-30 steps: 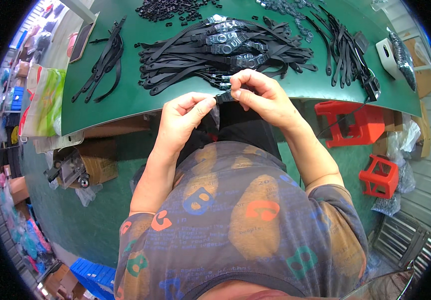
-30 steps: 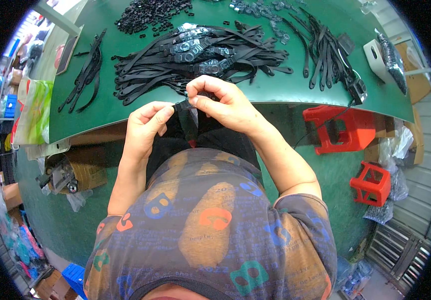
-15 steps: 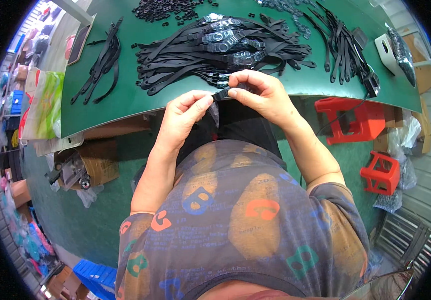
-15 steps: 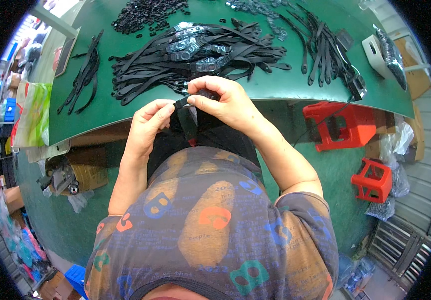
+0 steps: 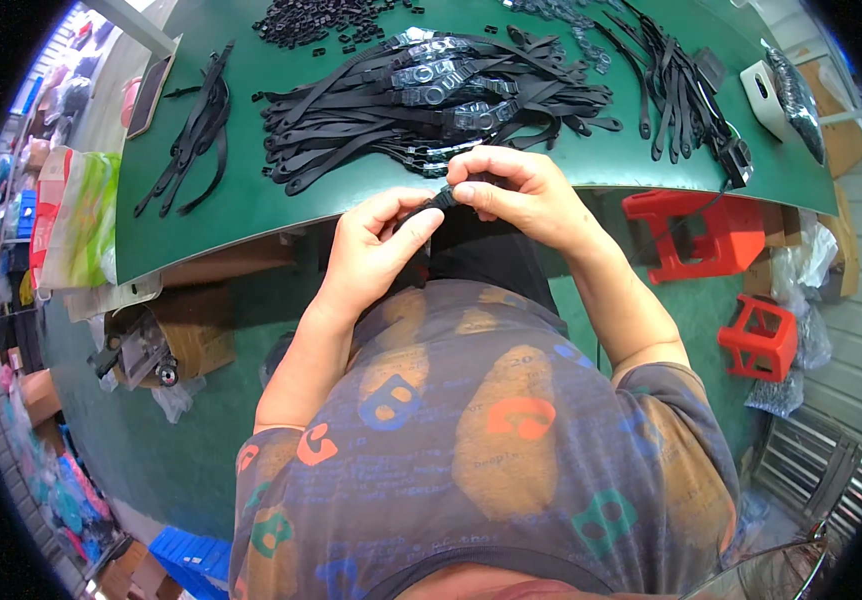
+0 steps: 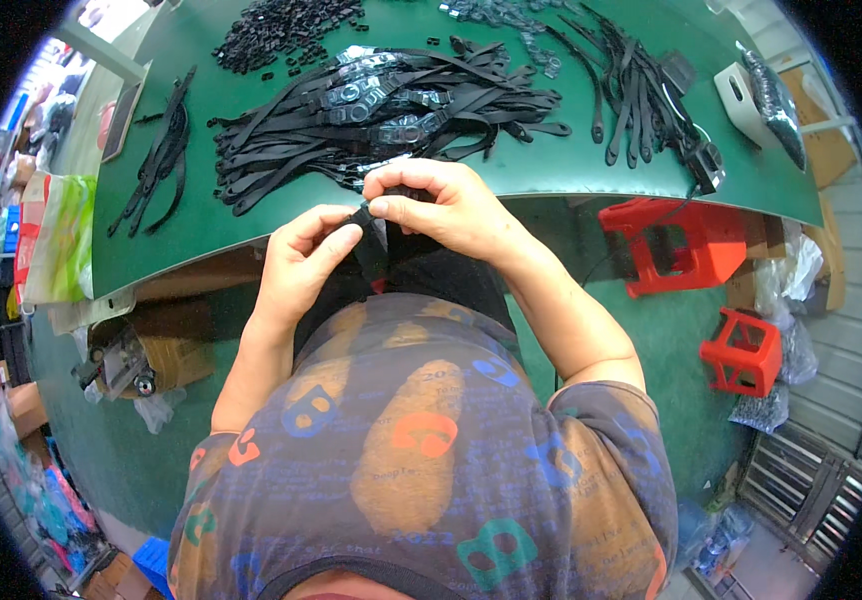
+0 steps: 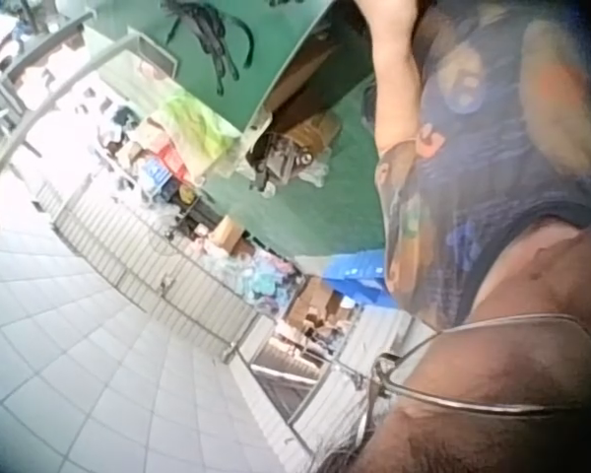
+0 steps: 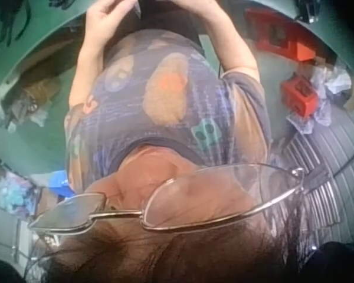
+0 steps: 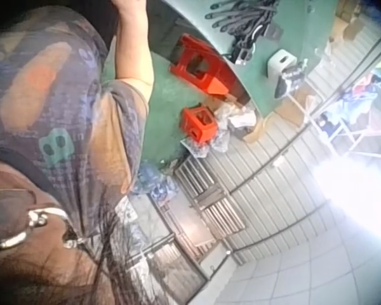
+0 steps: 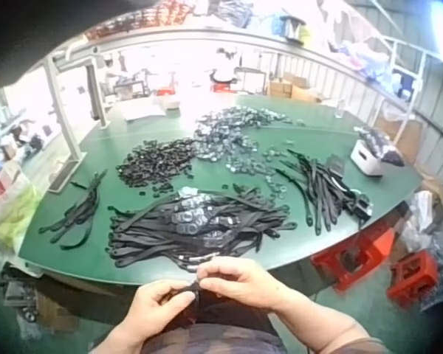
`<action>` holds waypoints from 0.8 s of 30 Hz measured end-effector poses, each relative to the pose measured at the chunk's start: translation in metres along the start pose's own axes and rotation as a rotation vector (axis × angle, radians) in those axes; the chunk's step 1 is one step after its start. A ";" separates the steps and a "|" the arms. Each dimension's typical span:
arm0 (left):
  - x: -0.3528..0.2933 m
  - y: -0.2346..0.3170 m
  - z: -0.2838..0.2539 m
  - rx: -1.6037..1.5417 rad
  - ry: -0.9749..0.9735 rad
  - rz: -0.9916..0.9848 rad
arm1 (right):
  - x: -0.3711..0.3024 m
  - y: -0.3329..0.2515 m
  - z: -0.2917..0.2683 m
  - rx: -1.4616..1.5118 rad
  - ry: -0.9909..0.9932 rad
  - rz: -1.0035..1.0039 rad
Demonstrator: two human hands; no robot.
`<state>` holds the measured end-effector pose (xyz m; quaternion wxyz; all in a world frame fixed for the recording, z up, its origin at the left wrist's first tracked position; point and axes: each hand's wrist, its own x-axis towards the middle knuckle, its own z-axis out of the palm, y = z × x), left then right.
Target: The recorder is sitting at a workbench and assembling small black plastic buckles and straps.
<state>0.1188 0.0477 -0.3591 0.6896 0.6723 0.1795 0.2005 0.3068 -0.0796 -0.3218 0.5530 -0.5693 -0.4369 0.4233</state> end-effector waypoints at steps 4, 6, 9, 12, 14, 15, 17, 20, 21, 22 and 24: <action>0.004 0.006 -0.003 -0.239 -0.034 -0.154 | 0.001 -0.003 0.000 -0.019 0.011 0.036; 0.003 0.005 -0.009 -0.433 -0.131 -0.297 | 0.002 -0.004 -0.001 -0.014 0.014 0.065; 0.003 0.005 -0.004 -0.379 -0.092 -0.282 | 0.002 -0.002 -0.001 -0.016 0.015 0.093; 0.002 0.004 -0.005 -0.404 -0.100 -0.255 | 0.002 -0.001 0.000 -0.014 0.013 0.084; 0.002 0.002 -0.004 -0.362 -0.085 -0.231 | 0.002 0.000 0.001 -0.011 0.014 0.079; 0.002 0.001 -0.004 -0.319 -0.069 -0.205 | 0.003 0.000 0.001 -0.019 0.008 0.048; 0.002 -0.003 -0.005 -0.316 -0.071 -0.204 | 0.002 0.001 0.000 -0.027 0.003 0.017; 0.002 -0.005 -0.006 -0.314 -0.071 -0.210 | 0.002 0.000 -0.001 -0.012 0.002 0.115; 0.003 -0.006 -0.006 -0.316 -0.069 -0.218 | 0.003 0.002 -0.001 -0.016 0.003 0.069; 0.003 -0.005 -0.005 -0.316 -0.070 -0.218 | 0.003 0.003 -0.002 -0.020 0.006 0.023; 0.004 0.000 -0.002 -0.247 -0.062 -0.165 | 0.004 0.004 -0.004 -0.053 0.002 0.014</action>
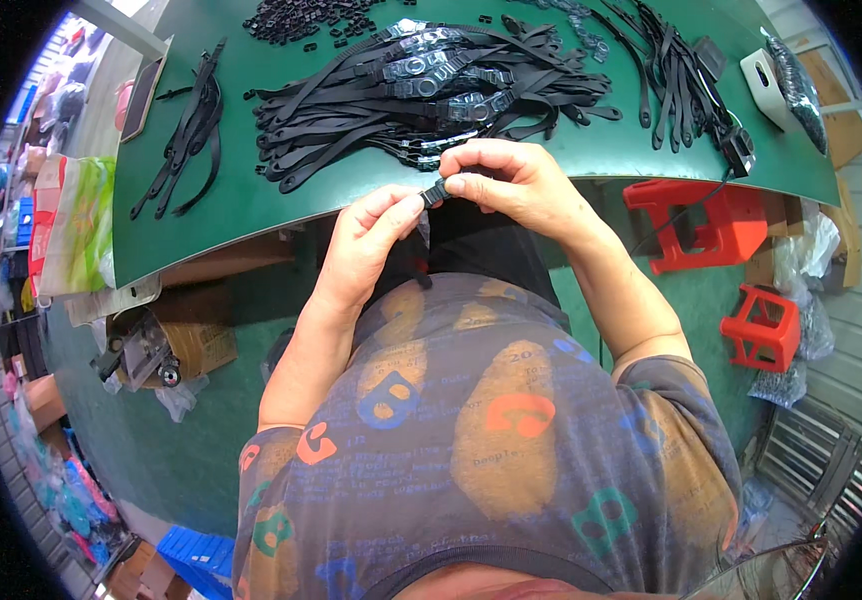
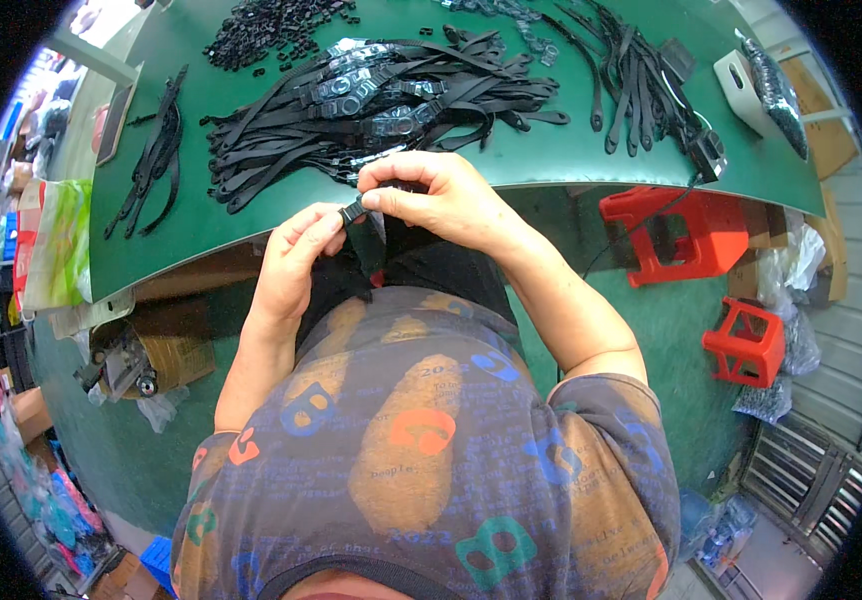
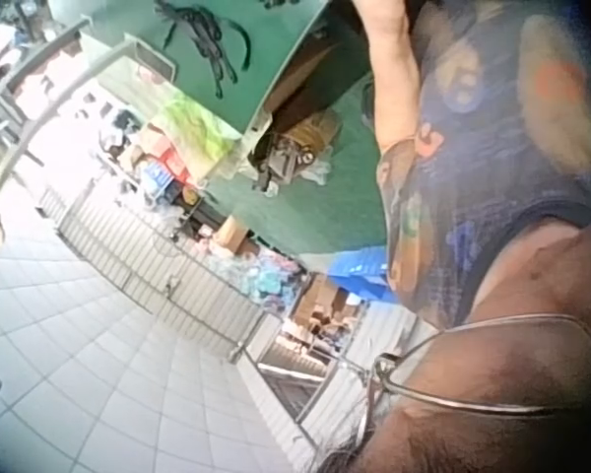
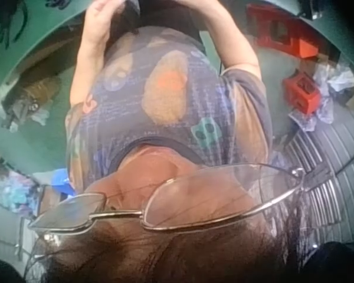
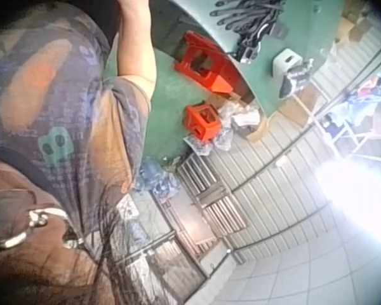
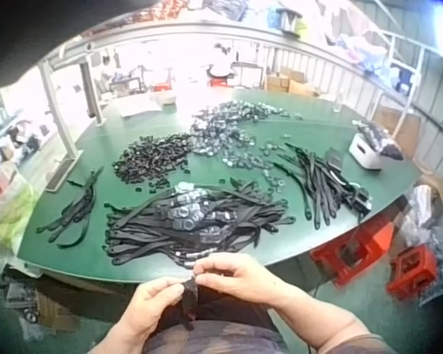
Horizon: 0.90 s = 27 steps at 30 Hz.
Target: The recorder is sitting at a workbench and assembling small black plastic buckles and straps.
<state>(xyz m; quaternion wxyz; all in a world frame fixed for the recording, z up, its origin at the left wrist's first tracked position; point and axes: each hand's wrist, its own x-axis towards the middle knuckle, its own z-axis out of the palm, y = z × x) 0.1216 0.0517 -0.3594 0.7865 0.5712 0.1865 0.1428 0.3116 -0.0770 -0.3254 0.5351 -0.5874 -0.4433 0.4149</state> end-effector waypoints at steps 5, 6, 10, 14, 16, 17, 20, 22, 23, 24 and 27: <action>-0.003 0.006 0.009 0.112 -0.058 0.032 | -0.008 -0.003 0.002 -0.114 -0.091 -0.142; -0.004 0.006 0.007 0.182 -0.081 0.016 | -0.009 -0.004 0.004 -0.245 -0.071 -0.252; -0.006 0.008 0.012 0.126 -0.069 -0.072 | -0.012 -0.010 0.007 -0.390 -0.062 -0.321; -0.006 -0.005 0.007 0.097 -0.115 -0.002 | -0.017 -0.019 0.007 -0.460 -0.021 -0.321; -0.005 0.001 0.012 0.041 -0.163 -0.040 | -0.018 -0.023 0.004 -0.458 -0.053 -0.302; -0.004 0.002 0.016 -0.011 -0.182 -0.038 | -0.018 -0.024 0.005 -0.451 -0.088 -0.298; -0.002 -0.004 0.010 -0.026 -0.215 -0.089 | -0.015 -0.024 -0.001 -0.562 -0.083 -0.428; -0.002 -0.002 0.009 0.008 -0.218 -0.135 | -0.001 -0.027 -0.028 -0.628 0.148 -0.625; -0.004 0.003 0.014 -0.005 -0.204 -0.091 | 0.009 -0.032 -0.052 -0.656 0.258 -0.618; -0.006 0.006 0.017 -0.017 -0.188 -0.049 | 0.019 -0.038 -0.082 -0.680 0.368 -0.609; -0.007 0.005 0.016 -0.006 -0.190 0.024 | 0.048 -0.026 -0.183 -0.946 0.794 -0.368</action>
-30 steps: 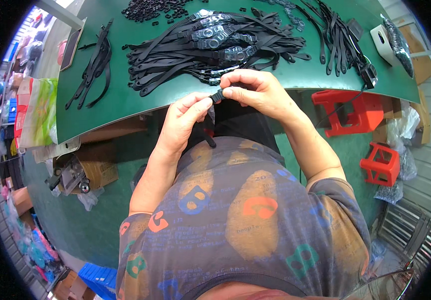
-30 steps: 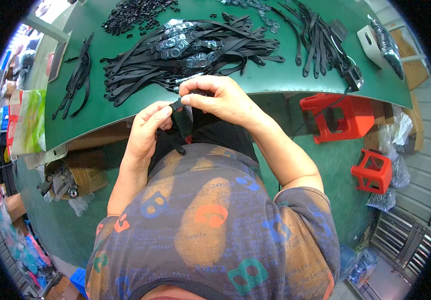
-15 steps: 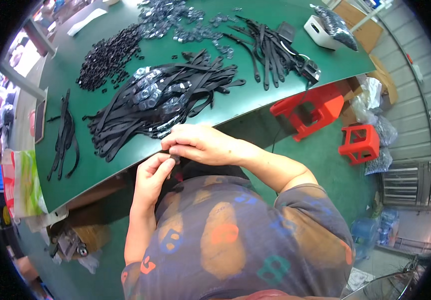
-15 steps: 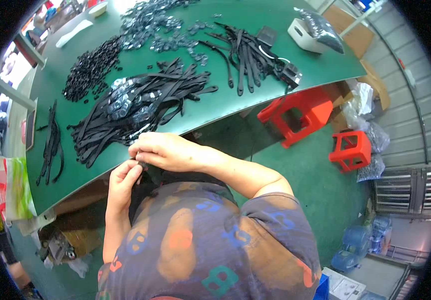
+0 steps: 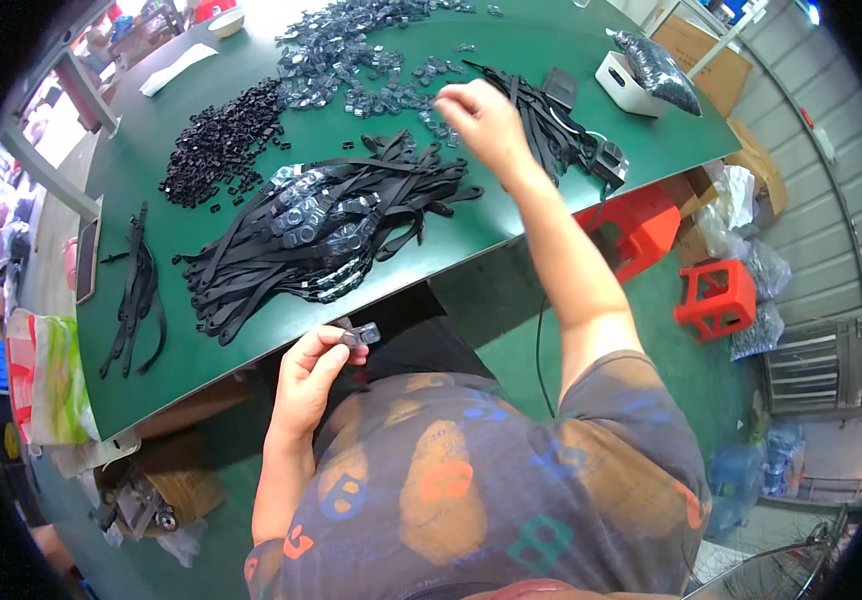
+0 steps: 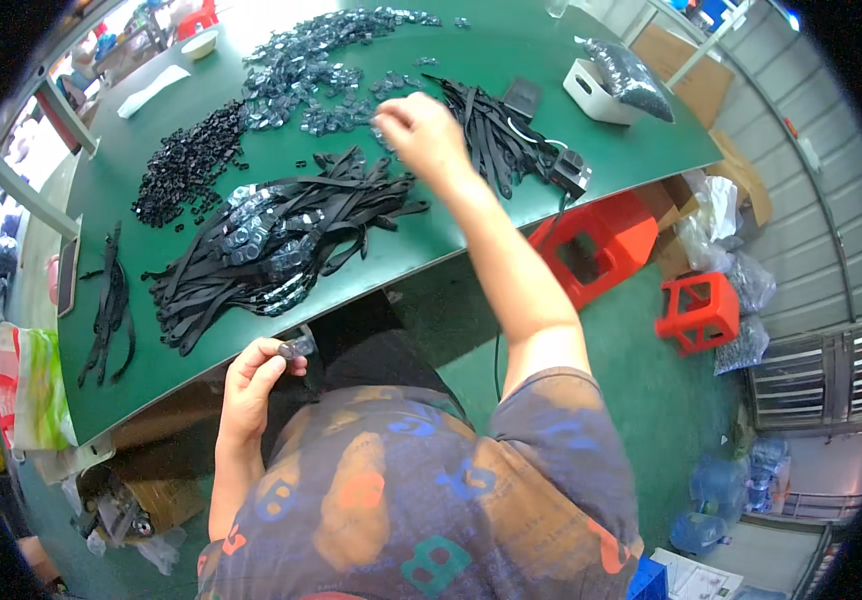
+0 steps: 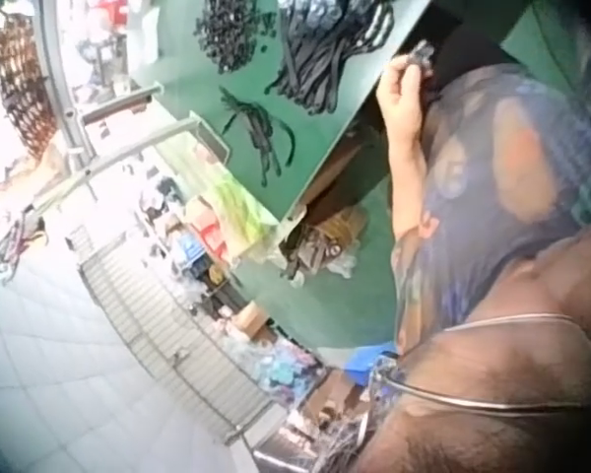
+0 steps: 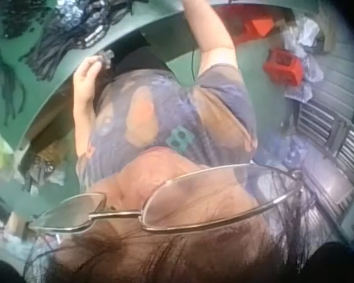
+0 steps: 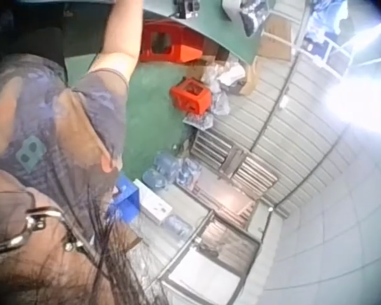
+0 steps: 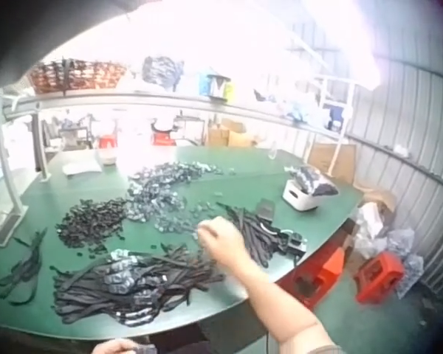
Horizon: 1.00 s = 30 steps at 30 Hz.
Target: The recorder is sitting at a workbench and assembling small black plastic buckles and straps.
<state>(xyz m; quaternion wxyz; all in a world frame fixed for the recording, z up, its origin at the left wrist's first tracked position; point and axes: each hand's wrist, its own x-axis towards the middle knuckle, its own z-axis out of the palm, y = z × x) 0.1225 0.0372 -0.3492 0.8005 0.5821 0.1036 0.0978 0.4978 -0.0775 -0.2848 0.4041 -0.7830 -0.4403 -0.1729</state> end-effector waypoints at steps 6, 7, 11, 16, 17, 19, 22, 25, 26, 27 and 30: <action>-0.002 0.002 0.002 0.005 -0.001 0.006 | 0.014 0.101 0.021 -0.704 -0.124 0.043; -0.003 0.003 0.003 0.008 0.004 0.039 | 0.017 0.109 0.022 -0.667 -0.132 -0.011; 0.001 0.001 -0.008 0.066 0.026 0.112 | 0.016 0.065 -0.001 -0.355 0.129 -0.181; 0.010 -0.008 -0.016 -0.171 0.101 0.005 | -0.048 -0.082 -0.031 0.870 -0.317 0.418; 0.012 -0.007 -0.017 -0.224 0.109 0.004 | -0.064 -0.107 -0.031 0.869 -0.425 0.515; 0.015 -0.002 -0.014 -0.227 0.106 -0.008 | -0.096 -0.131 -0.014 0.868 -0.629 0.641; 0.012 -0.003 -0.012 -0.175 0.137 -0.008 | -0.134 -0.142 0.025 1.075 -0.797 0.805; 0.004 -0.001 -0.014 -0.361 0.091 -0.024 | -0.153 -0.154 0.051 1.233 -0.821 0.865; 0.002 -0.002 -0.016 -0.358 0.098 -0.024 | -0.157 -0.156 0.056 1.271 -0.824 0.853; 0.000 -0.004 -0.019 -0.448 0.050 -0.012 | -0.159 -0.158 0.060 1.309 -0.825 0.840; -0.003 -0.003 -0.021 -0.584 -0.022 0.015 | -0.161 -0.163 0.068 1.340 -0.848 0.834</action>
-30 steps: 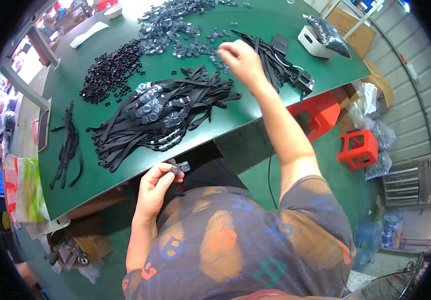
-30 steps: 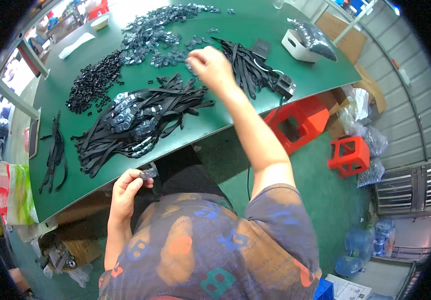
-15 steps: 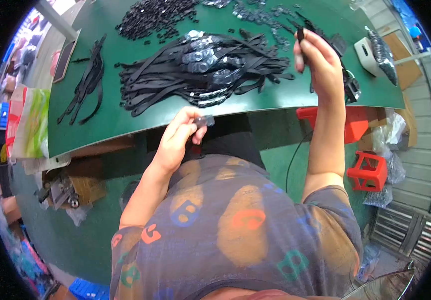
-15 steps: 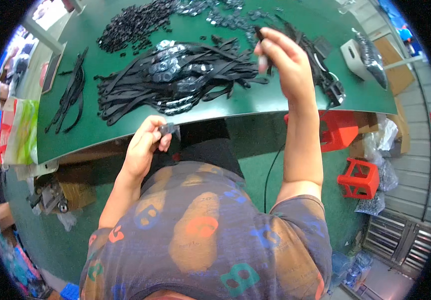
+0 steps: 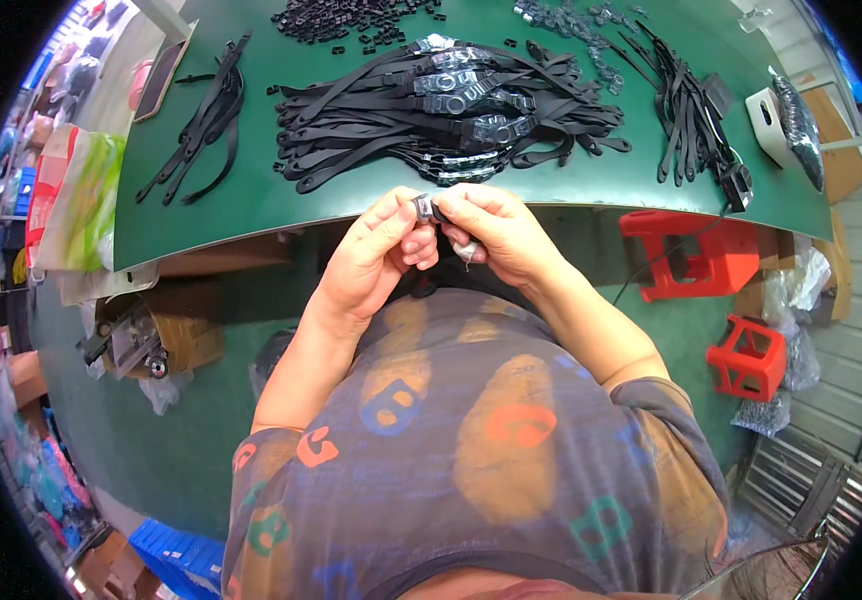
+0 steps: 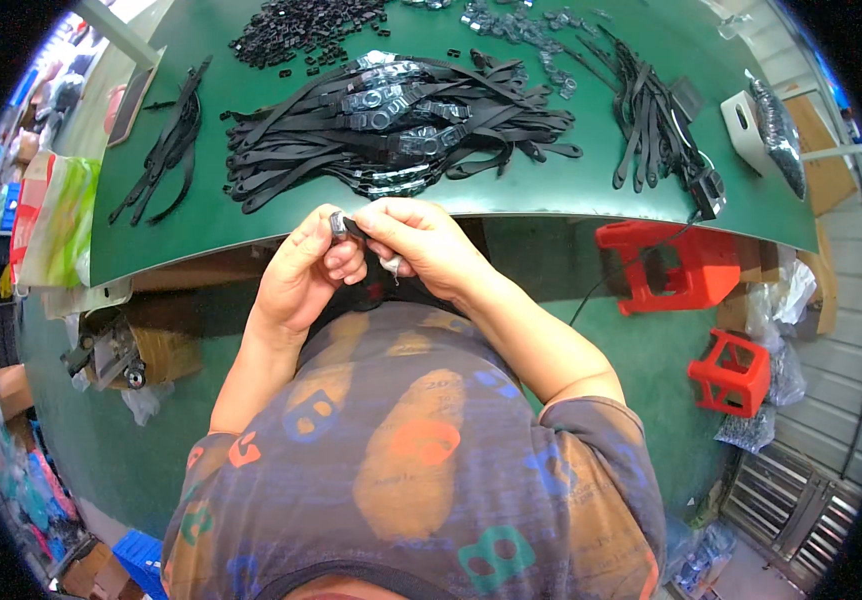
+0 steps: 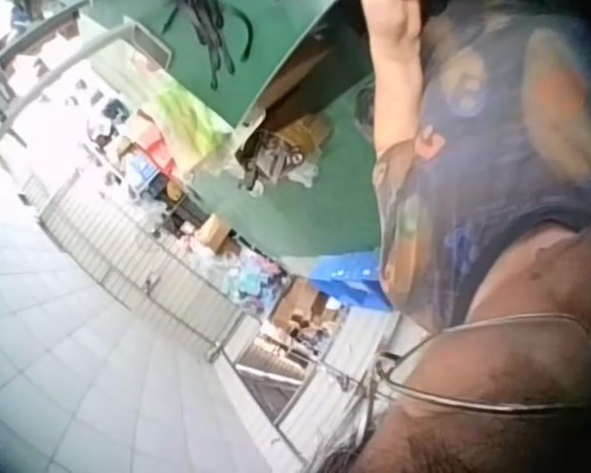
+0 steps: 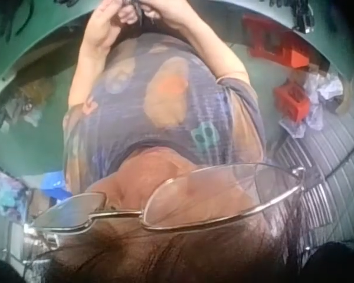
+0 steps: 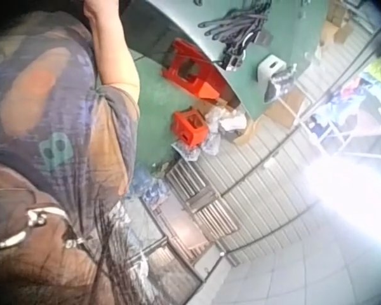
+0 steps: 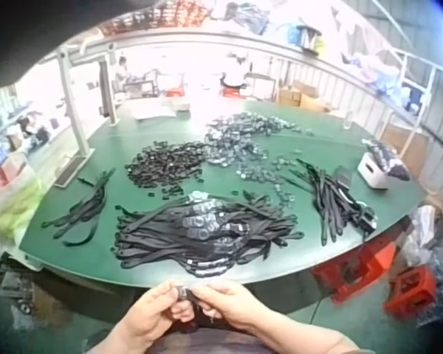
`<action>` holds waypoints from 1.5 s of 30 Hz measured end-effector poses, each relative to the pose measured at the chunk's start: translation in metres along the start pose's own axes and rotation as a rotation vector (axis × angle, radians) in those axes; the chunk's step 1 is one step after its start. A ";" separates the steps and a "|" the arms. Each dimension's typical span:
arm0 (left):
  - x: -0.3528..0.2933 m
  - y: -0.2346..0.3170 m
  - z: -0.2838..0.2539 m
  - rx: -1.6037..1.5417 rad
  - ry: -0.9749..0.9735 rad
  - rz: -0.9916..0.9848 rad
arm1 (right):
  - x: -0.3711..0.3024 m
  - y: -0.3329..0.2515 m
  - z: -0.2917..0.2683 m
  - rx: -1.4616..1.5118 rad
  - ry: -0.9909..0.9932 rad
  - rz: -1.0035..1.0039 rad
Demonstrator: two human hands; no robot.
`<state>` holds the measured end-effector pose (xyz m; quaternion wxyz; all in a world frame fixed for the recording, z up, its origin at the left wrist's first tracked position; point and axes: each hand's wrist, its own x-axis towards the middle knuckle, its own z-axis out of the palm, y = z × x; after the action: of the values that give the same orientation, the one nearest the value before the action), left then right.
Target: The recorder is sitting at a workbench and assembling small black plastic buckles and straps.
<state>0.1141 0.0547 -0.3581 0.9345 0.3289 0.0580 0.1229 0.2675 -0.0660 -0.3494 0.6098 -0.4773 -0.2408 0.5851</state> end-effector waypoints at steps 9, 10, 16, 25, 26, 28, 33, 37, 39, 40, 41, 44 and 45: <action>-0.004 0.001 0.000 -0.071 -0.026 -0.001 | 0.000 -0.002 0.006 -0.067 0.029 -0.038; -0.004 0.001 0.000 -0.059 -0.029 -0.006 | 0.000 -0.003 0.006 -0.068 0.030 -0.038; -0.006 0.000 0.000 0.318 0.124 0.016 | -0.004 -0.003 0.008 -0.223 0.071 -0.126; -0.010 -0.001 -0.002 0.209 0.175 0.073 | -0.007 -0.025 0.017 -1.155 0.329 -1.079; -0.010 -0.002 -0.002 0.209 0.175 0.072 | -0.014 -0.033 0.020 -1.257 0.288 -1.016; -0.010 -0.003 -0.001 0.333 0.194 0.018 | -0.016 -0.035 0.022 -1.394 0.230 -0.945; -0.008 0.003 0.011 0.172 0.182 -0.019 | -0.011 -0.020 0.016 -0.589 0.178 -0.686; -0.008 0.001 0.001 0.071 0.146 -0.019 | -0.007 -0.016 0.017 -0.247 0.128 -0.540; -0.008 0.001 0.000 0.063 0.137 -0.017 | -0.009 -0.018 0.018 -0.215 0.107 -0.496; -0.009 0.002 -0.001 0.050 0.129 -0.011 | -0.008 -0.019 0.018 -0.082 0.091 -0.435; -0.009 0.001 -0.003 0.049 0.128 -0.013 | -0.007 -0.019 0.019 0.049 0.075 -0.374; -0.009 0.000 -0.008 0.008 0.124 -0.011 | -0.010 -0.021 0.018 -0.203 0.044 -0.502; -0.009 0.002 -0.006 -0.029 0.106 0.014 | -0.010 -0.022 0.018 -0.396 0.058 -0.616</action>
<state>0.1039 0.0573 -0.3617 0.9339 0.3088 0.1036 0.1475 0.2609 -0.0675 -0.3205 0.6598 -0.5077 -0.4642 0.3024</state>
